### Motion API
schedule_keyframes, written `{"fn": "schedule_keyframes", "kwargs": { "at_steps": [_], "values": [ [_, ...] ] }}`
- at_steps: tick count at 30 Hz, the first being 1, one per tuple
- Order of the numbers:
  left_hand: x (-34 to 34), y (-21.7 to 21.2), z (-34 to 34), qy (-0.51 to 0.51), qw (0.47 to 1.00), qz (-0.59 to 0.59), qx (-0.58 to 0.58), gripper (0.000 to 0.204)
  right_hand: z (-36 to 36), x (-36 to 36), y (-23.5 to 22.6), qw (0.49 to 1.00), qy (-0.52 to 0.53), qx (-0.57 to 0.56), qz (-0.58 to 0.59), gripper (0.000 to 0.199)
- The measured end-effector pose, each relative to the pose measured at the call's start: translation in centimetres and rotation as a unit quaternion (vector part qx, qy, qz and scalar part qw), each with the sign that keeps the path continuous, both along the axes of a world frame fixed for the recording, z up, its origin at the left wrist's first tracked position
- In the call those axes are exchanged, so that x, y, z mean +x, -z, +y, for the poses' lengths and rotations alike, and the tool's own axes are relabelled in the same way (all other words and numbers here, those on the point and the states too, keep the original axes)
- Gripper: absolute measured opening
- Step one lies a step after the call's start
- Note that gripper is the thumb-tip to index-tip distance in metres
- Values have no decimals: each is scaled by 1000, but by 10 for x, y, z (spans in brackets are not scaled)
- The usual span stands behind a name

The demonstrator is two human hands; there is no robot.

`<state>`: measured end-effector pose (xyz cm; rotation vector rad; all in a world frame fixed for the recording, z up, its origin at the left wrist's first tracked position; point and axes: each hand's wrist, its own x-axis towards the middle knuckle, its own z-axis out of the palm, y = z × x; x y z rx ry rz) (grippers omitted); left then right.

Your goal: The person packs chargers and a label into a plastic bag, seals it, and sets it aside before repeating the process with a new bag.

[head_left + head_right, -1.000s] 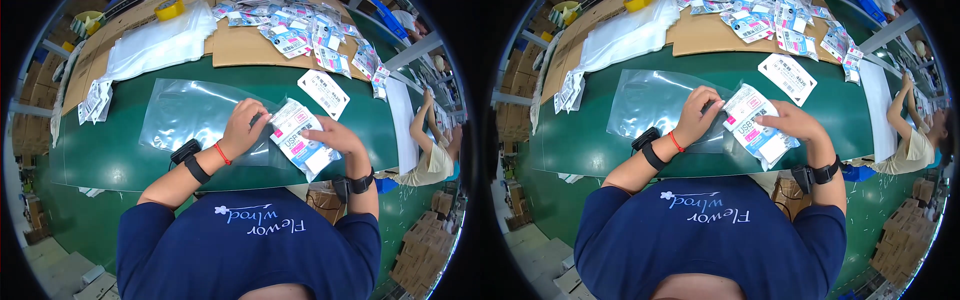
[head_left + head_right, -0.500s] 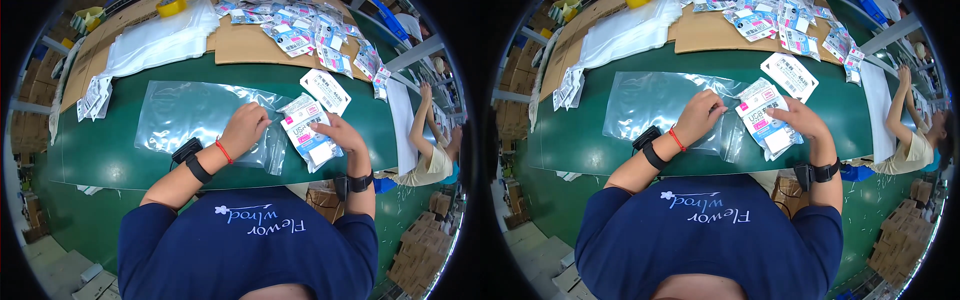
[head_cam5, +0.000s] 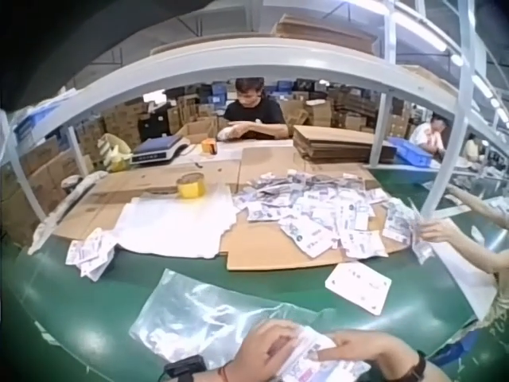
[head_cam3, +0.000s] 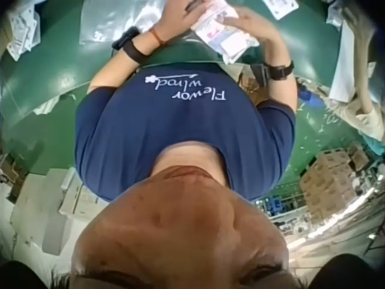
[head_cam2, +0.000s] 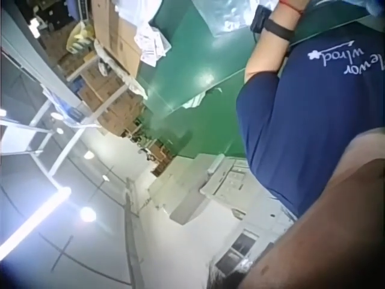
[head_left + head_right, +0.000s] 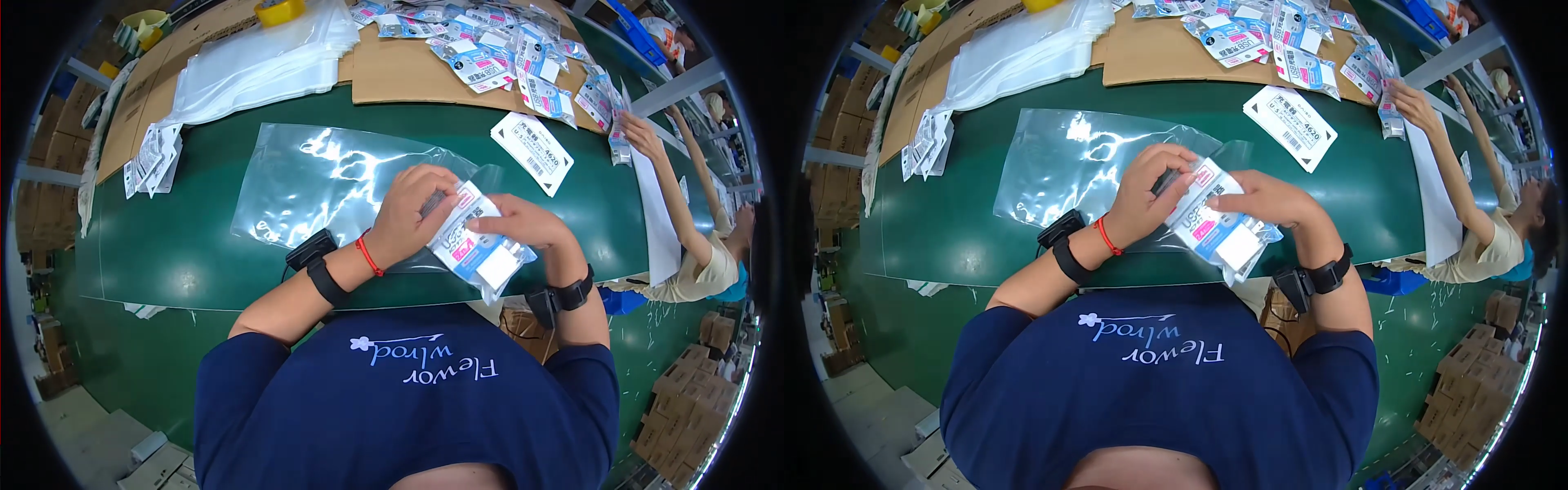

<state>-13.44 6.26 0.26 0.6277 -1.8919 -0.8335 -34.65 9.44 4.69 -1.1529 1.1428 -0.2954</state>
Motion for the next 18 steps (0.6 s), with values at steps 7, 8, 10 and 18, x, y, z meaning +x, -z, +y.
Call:
{"fn": "schedule_keyframes", "kwargs": {
  "at_steps": [7,8,10,18],
  "values": [
    [4,-8,2,6,999,-23,-39,9,-4,6,11,1000,18,-21,-8,37],
    [3,-8,3,9,999,-25,-33,9,-5,6,12,999,28,-31,-5,37],
    [3,-8,4,17,999,-29,-21,8,-4,8,6,999,13,-38,15,37],
    [20,-8,-15,67,991,-9,120,12,0,-11,-14,997,48,-61,15,43]
  ]
}}
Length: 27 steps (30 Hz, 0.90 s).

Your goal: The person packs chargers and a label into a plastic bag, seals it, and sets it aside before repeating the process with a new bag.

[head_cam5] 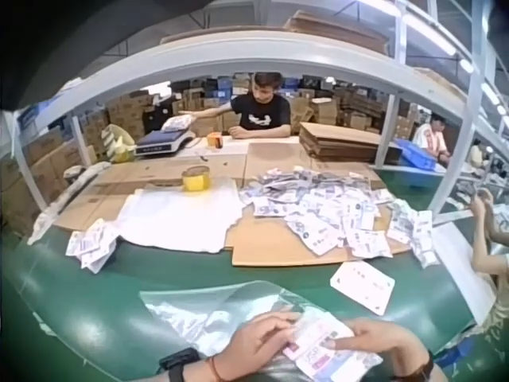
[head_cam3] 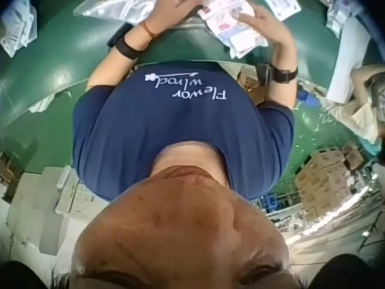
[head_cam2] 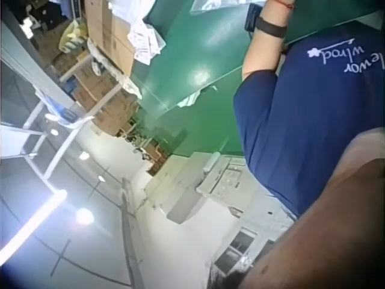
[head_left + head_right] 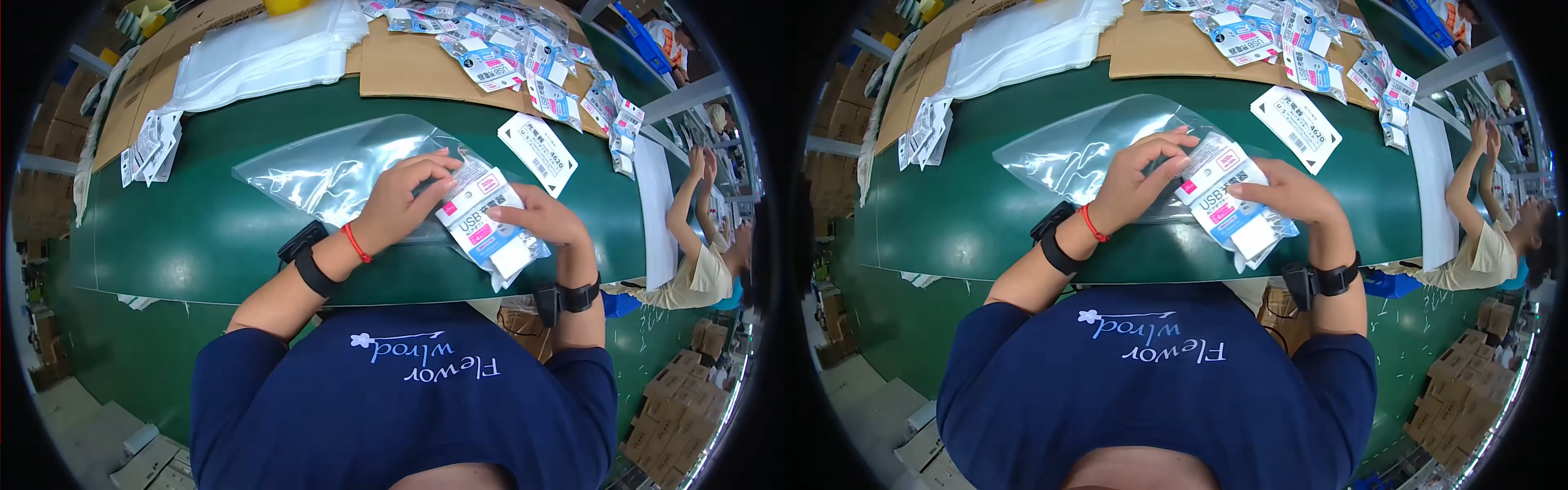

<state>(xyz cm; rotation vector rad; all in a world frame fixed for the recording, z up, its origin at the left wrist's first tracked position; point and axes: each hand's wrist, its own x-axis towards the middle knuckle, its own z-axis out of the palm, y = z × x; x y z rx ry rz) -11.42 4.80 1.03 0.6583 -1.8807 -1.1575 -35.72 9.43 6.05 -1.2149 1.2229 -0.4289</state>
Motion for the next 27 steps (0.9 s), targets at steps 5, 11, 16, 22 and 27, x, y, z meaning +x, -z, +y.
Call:
{"fn": "schedule_keyframes", "kwargs": {
  "at_steps": [5,11,16,22,27],
  "values": [
    [2,-1,-6,40,998,21,49,14,0,-5,-5,999,-15,-31,37,46],
    [4,-2,-11,46,998,29,45,14,-1,-7,-4,997,-25,-52,50,47],
    [-1,-4,-6,27,999,13,-16,12,-3,6,-4,998,-42,-3,50,46],
    [-17,-9,21,2,993,-12,-120,8,-6,25,25,1000,-19,4,-15,40],
    [-16,-19,23,-12,990,-33,-140,7,-2,25,30,993,-102,-51,39,38]
  ]
}}
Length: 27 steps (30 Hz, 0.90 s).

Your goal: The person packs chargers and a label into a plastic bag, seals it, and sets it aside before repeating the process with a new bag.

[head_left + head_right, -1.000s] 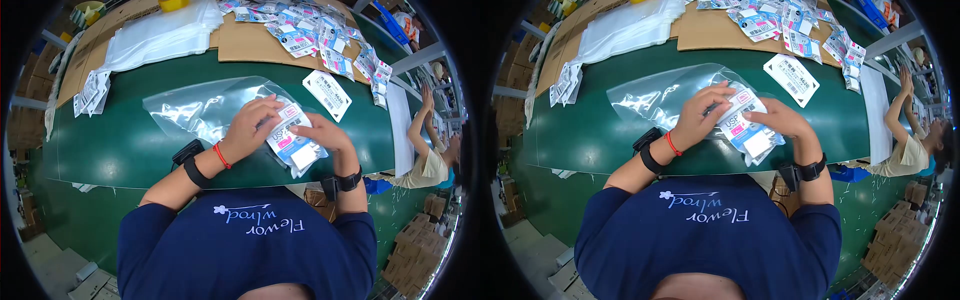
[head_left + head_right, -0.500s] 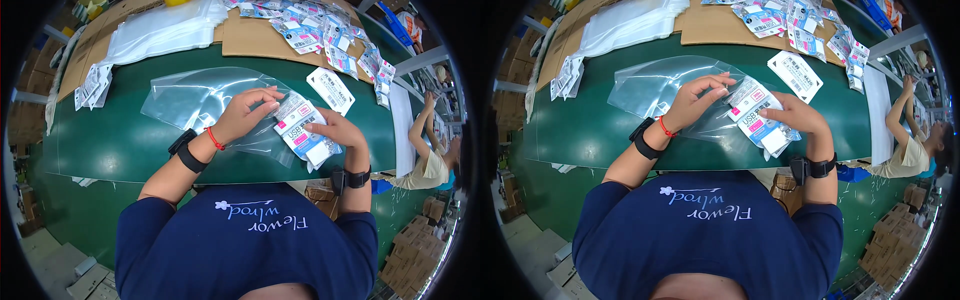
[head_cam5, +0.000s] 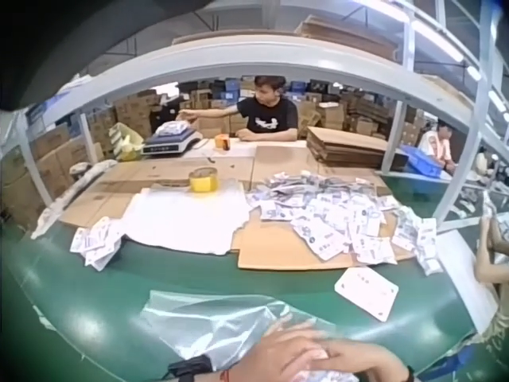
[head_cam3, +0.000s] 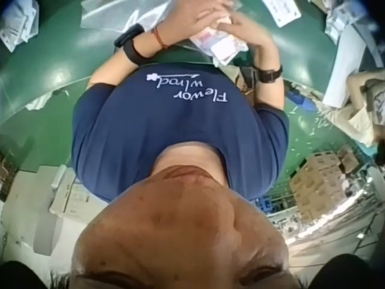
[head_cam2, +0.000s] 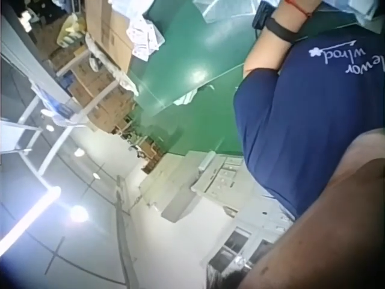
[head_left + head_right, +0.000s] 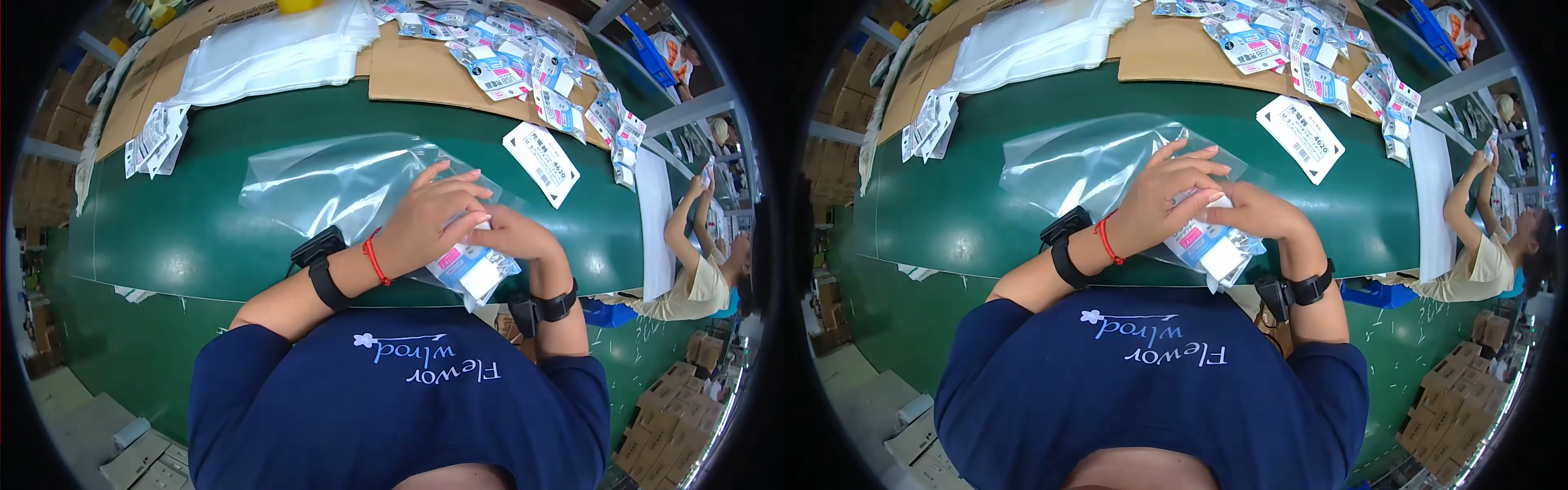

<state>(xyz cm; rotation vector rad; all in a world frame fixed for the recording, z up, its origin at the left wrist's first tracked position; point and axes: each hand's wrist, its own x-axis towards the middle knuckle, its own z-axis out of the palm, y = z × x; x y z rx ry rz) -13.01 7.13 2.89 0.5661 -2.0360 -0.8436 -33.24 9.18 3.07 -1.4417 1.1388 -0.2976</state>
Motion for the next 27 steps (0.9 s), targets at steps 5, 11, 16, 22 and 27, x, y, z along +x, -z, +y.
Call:
{"fn": "schedule_keyframes", "kwargs": {
  "at_steps": [5,11,16,22,27],
  "values": [
    [-3,1,10,31,999,-17,-33,7,1,4,7,998,49,-32,32,36],
    [-7,-6,11,64,998,-15,21,12,5,11,18,993,12,-120,8,34],
    [5,-31,19,119,989,-51,-77,14,2,13,18,977,184,-60,-87,34],
    [26,-9,21,173,952,-149,-203,10,-29,21,-3,957,212,95,-172,37],
    [16,7,12,99,929,-158,-320,4,-37,29,-4,952,233,91,-175,40]
  ]
}}
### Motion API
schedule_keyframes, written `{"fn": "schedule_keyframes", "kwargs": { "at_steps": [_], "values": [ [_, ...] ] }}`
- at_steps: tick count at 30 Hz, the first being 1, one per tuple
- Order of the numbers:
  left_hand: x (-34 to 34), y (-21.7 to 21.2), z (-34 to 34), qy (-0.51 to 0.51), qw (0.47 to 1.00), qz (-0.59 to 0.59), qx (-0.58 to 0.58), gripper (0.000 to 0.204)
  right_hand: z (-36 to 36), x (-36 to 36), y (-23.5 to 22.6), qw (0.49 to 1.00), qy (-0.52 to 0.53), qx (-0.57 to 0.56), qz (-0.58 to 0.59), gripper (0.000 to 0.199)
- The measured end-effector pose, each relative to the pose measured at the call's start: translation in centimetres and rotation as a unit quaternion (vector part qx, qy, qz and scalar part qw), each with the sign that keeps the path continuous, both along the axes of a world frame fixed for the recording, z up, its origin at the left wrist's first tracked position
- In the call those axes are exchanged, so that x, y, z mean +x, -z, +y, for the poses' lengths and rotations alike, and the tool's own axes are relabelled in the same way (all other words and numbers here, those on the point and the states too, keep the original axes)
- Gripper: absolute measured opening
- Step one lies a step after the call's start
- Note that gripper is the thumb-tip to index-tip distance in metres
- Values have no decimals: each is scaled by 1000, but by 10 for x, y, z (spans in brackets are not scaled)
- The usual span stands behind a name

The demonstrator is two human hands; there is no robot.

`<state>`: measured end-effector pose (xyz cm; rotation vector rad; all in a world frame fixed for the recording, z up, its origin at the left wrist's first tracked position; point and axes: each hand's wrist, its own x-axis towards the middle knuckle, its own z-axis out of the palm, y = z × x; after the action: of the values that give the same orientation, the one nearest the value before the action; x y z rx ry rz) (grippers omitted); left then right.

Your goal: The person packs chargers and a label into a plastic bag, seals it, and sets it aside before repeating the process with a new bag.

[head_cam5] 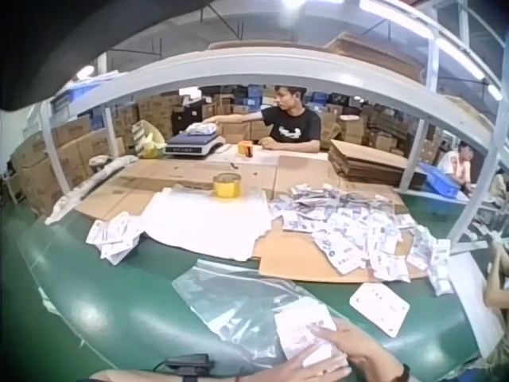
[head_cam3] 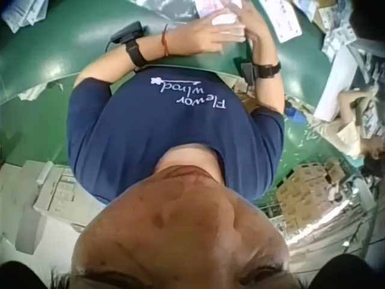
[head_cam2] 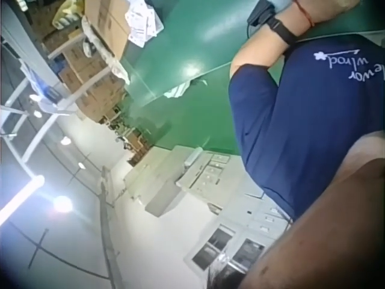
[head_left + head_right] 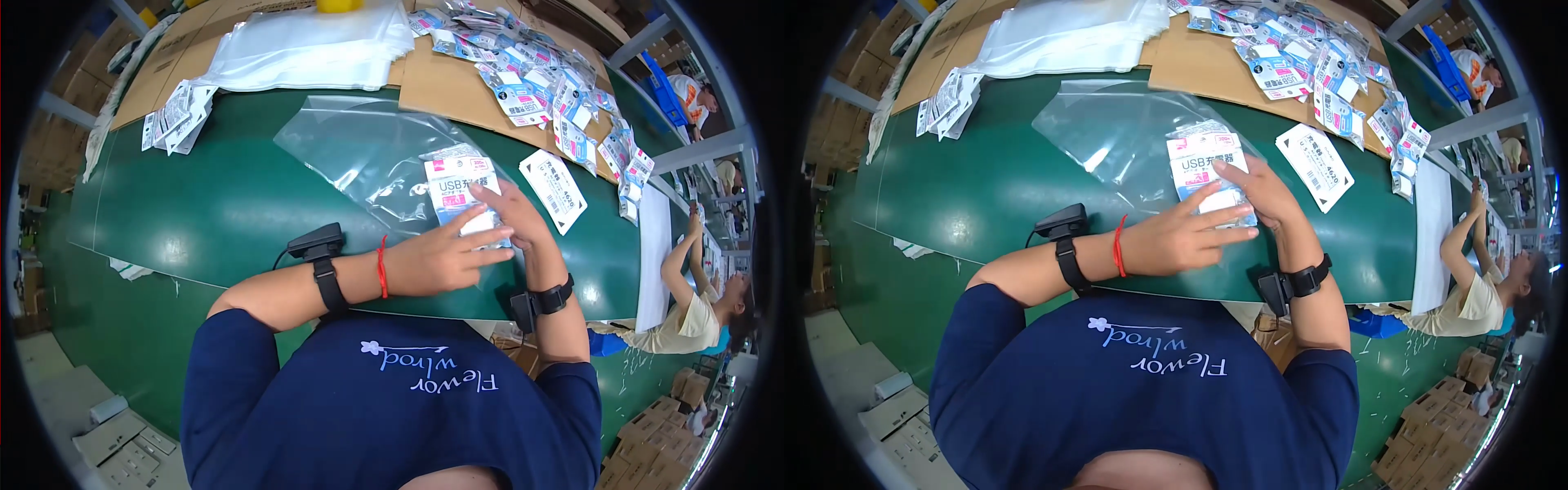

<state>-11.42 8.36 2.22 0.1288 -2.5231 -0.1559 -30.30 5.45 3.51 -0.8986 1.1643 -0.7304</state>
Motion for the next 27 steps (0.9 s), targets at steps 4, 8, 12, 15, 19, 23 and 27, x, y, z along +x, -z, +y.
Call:
{"fn": "schedule_keyframes", "kwargs": {
  "at_steps": [4,8,12,15,19,23,27],
  "values": [
    [-7,-3,6,-2,999,37,0,7,-8,9,-7,999,5,18,46,42],
    [-18,-4,18,32,996,84,18,8,-13,15,2,997,53,60,23,45],
    [-25,-6,25,89,990,111,22,7,-5,46,-6,993,115,34,-16,47],
    [-25,-20,24,108,988,112,18,8,-3,41,-5,996,66,43,-53,47],
    [-14,-31,20,37,982,132,130,20,-6,38,-7,1000,-7,-5,14,43],
    [-14,-20,10,-138,966,173,129,26,-3,42,16,999,-2,-36,-3,41],
    [-11,3,-5,-139,969,151,135,26,-1,53,11,996,47,-9,-76,42]
  ]
}}
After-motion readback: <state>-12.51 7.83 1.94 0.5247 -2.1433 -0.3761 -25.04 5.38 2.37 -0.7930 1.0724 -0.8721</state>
